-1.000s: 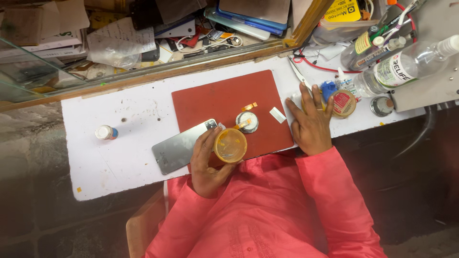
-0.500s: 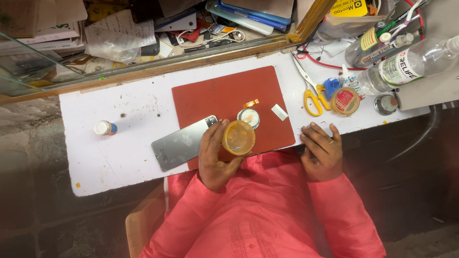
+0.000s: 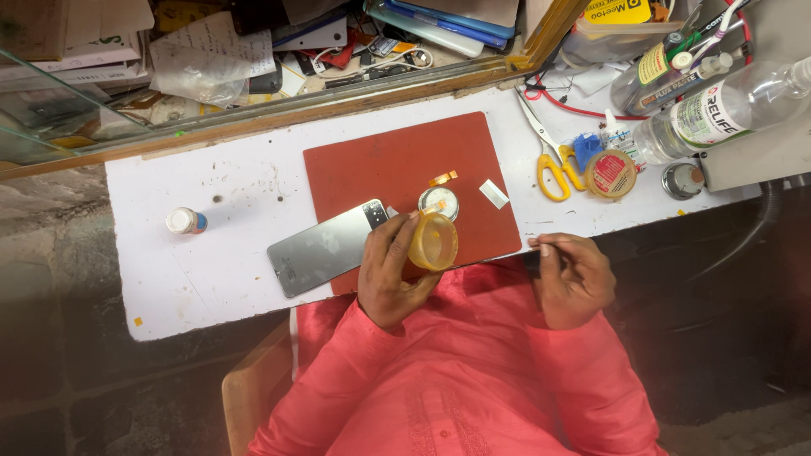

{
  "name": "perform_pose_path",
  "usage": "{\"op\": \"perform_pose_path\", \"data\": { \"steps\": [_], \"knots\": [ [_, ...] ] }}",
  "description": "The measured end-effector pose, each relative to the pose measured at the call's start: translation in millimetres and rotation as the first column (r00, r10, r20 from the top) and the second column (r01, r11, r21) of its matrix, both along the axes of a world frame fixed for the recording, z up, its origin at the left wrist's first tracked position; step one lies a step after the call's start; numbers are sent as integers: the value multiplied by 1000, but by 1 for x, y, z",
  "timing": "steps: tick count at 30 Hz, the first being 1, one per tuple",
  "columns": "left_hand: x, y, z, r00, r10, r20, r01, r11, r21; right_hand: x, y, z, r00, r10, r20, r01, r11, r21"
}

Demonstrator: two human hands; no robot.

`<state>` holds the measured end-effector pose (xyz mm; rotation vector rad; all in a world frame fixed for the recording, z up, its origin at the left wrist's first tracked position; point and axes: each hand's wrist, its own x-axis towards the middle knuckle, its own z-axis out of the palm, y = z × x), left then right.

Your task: The person scoops paste from a small jar and applies it onto a round component with a brush, then heats the component with a soldering iron while steadying it on the work mat. They continue applying paste and heating the component through the clip.

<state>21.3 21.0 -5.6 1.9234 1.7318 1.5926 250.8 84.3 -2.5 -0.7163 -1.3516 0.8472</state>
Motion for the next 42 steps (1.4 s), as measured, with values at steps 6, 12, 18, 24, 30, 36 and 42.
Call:
{"op": "perform_pose_path", "data": {
  "steps": [6, 12, 18, 24, 30, 36, 42],
  "knots": [
    [0, 1, -8, 997, -28, -65, 27, 999, -27, -29, -12, 22, 963, 43, 265, -34, 999, -37],
    [0, 0, -9, 999, -20, -49, 20, 1000, -15, -45, -10, 29, 879, -27, 477, -24, 995, 100],
    [1, 0, -7, 998, -22, -52, 21, 1000, -12, -44, -2, 30, 766, -96, 636, -69, 971, 230],
    [0, -1, -7, 997, -17, -78, 17, 1000, 2, -44, 2, 25, 681, -154, 716, -101, 949, 300],
    [1, -1, -7, 996, -19, -91, 20, 1000, 13, -48, 3, 23, 677, -134, 724, -122, 949, 290],
    [-1, -1, -6, 991, -20, -135, 23, 1000, 21, -48, 4, 22, 641, -104, 760, -164, 949, 268],
    [-3, -3, 5, 999, -35, 1, 35, 999, -36, -38, 0, 17, 858, 282, 428, -232, 958, -165]
  ]
}}
